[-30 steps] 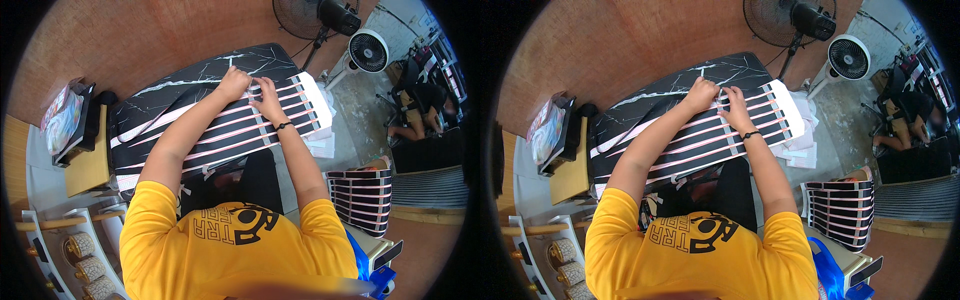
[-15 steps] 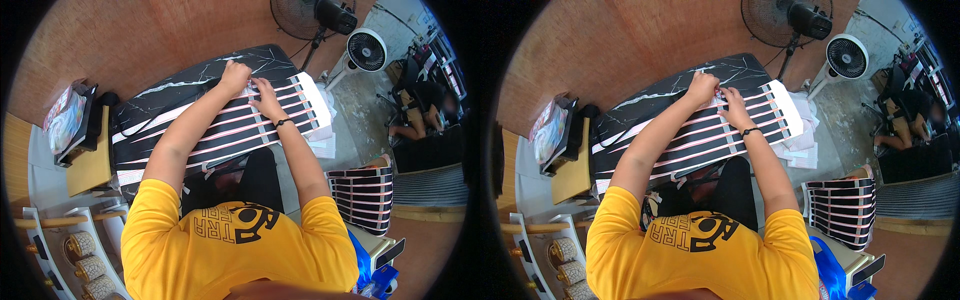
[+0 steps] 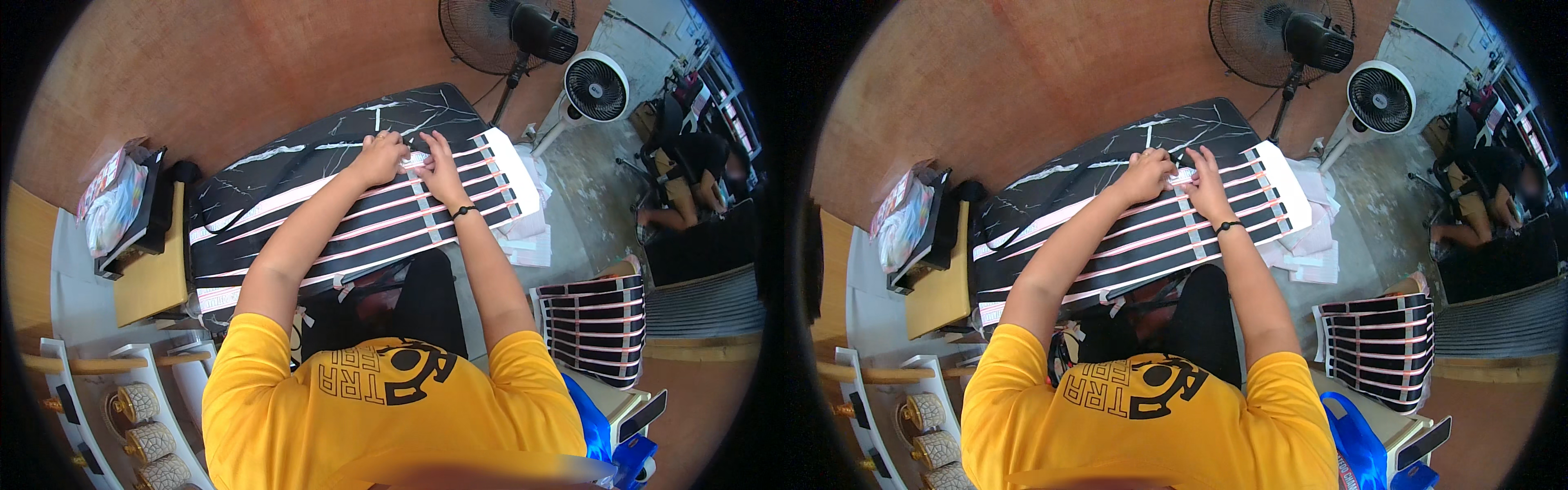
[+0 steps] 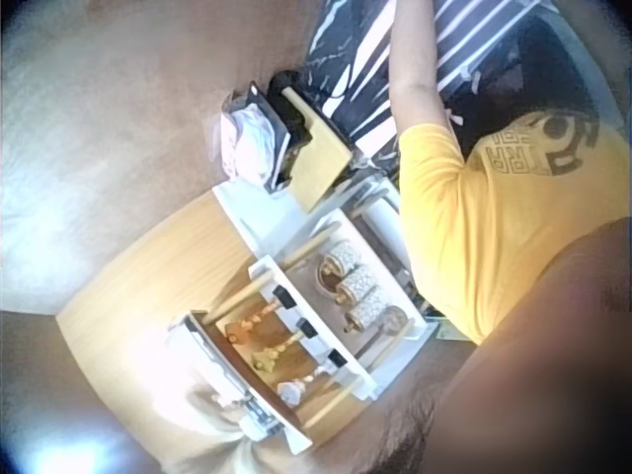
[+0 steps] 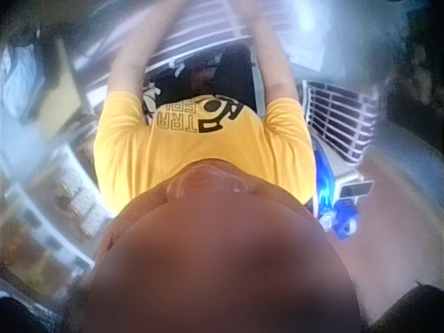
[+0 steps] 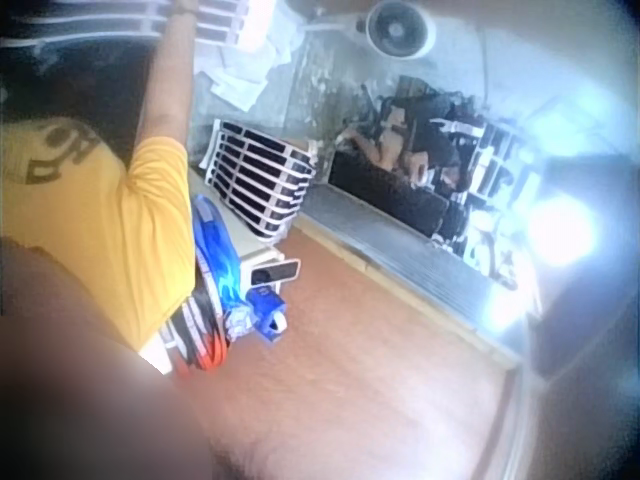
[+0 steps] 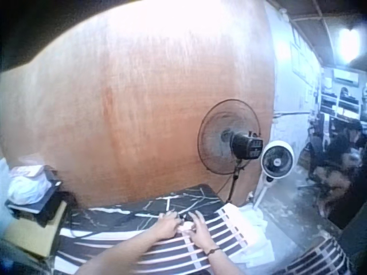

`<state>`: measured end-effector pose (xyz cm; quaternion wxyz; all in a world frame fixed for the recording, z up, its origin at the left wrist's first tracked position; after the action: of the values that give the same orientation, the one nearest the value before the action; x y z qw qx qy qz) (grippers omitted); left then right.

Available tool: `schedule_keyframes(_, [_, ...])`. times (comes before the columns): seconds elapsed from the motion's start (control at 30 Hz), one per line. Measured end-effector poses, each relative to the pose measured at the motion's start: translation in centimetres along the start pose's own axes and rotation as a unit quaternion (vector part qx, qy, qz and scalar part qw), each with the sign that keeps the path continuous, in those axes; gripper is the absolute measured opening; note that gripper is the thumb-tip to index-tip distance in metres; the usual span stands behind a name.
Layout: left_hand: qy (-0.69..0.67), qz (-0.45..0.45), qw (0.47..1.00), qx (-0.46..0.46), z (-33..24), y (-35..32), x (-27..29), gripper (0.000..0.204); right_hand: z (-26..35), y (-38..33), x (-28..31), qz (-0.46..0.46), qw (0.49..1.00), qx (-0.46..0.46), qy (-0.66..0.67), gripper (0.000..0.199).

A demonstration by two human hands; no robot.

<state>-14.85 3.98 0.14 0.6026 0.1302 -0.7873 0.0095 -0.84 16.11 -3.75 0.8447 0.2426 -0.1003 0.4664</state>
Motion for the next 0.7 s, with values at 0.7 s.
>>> schedule_keyframes(0.7, [0.03, -0.158, 0.986, -0.037, -8.5, -11.7, 0.9, 0.005, -1.9, 0.5, -1.2, -0.077, 0.99, -0.001, -0.117, 0.026])
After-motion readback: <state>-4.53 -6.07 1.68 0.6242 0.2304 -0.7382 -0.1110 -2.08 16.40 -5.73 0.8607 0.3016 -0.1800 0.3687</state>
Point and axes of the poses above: each hand's wrist, its own y-axis towards the middle knuckle, its own x-axis out of the back of the hand, z = x × y, the point moved 1 cm from there along y, towards the middle knuckle, and after that the axes turned 5 degrees about z, right-handed, at the moved point
